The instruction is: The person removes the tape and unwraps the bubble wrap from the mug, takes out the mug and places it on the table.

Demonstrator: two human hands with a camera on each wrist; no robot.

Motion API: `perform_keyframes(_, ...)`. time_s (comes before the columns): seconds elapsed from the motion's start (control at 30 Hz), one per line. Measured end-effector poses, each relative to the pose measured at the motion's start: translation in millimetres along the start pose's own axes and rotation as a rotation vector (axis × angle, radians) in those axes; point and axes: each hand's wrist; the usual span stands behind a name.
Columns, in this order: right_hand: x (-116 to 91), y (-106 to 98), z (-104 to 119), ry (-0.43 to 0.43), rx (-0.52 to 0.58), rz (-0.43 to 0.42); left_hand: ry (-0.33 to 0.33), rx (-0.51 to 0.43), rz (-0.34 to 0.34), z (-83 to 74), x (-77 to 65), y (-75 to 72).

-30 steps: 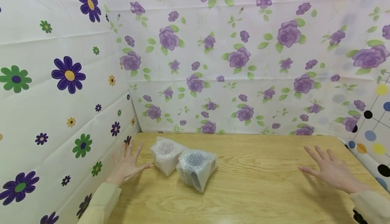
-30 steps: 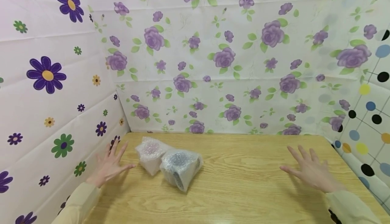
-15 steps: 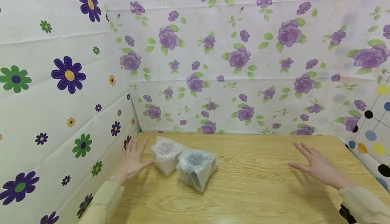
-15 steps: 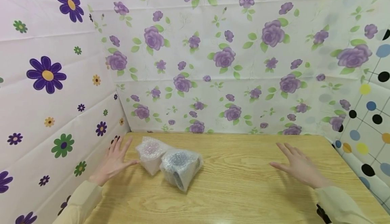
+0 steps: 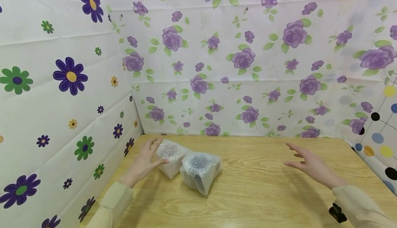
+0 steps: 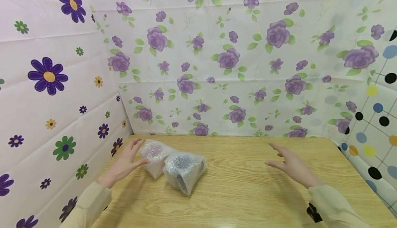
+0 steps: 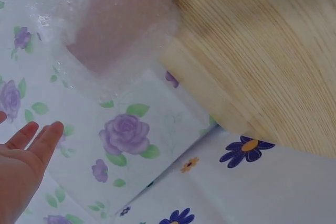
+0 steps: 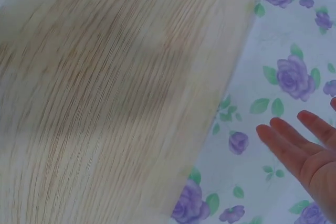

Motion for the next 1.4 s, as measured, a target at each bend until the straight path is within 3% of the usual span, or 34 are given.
perform_keyframes(0.23,6.1,14.0,6.6,-0.055,0.114,-0.034,0.02,-0.121,-0.021,-6.7,3.6,7.3)
perform_keyframes(0.43,11.3,29.5,10.1,-0.146,0.194,-0.121,0.101,-0.253,-0.039,-11.4,4.2,15.8)
perform_keyframes(0.6,18.2,40.6,17.0,-0.171,0.305,-0.115,0.121,-0.344,-0.066,-15.7,5.0,20.4)
perform_keyframes(0.87,25.5,62.3,32.4,-0.148,0.425,-0.054,0.047,-0.52,-0.053,-17.6,4.5,31.4)
perform_keyframes(1.07,31.3,76.2,42.1,-0.119,0.492,-0.013,0.014,-0.569,-0.083,-20.5,1.2,37.2)
perform_keyframes(1.23,38.1,85.3,50.6,-0.089,0.519,0.02,0.02,-0.64,-0.051,-34.2,-0.7,34.6)
perform_keyframes(1.4,42.6,96.7,59.1,-0.078,0.533,0.026,-0.03,-0.651,-0.018,-47.2,-4.1,30.2)
Point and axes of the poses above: each hand's wrist, its own x-axis towards the middle knuckle, its own y-axis out of the palm, z = x × y, and after that the axes turned 7 degrees about -z, right-handed
